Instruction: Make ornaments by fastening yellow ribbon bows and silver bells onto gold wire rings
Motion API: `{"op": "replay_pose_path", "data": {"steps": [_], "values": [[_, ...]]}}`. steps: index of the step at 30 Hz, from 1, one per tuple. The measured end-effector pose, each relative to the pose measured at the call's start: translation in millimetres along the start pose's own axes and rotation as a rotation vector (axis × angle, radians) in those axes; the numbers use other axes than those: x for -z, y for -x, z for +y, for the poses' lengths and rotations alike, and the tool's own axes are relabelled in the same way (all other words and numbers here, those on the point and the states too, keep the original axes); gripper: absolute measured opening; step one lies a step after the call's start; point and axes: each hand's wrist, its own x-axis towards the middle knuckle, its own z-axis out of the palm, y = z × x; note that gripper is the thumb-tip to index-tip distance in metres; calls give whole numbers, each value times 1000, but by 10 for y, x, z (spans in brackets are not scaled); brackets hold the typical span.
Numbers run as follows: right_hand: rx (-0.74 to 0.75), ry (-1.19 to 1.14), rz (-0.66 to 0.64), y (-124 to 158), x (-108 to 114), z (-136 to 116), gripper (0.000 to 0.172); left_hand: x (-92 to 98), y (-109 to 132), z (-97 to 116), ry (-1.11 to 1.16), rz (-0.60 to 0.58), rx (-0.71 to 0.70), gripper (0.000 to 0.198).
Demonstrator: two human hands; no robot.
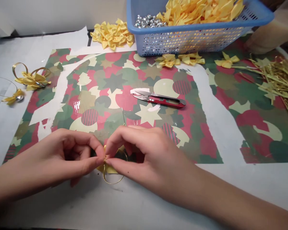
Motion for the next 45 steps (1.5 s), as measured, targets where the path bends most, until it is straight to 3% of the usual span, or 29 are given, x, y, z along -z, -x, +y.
{"op": "replay_pose_path", "data": {"steps": [12, 18, 29, 45], "values": [[-12, -22, -20, -10, -6, -37, 10, 10, 1, -14, 23, -28, -8, 10], [-51, 9, -28, 4, -13, -69, 12, 42, 35, 108, 1, -70, 114, 9], [-64, 3, 15, 18, -49, -88, 14, 42, 14, -8, 11, -84, 12, 10], [-116, 63, 29, 26, -62, -120, 9, 42, 11, -39, -36, -58, 21, 16]]}}
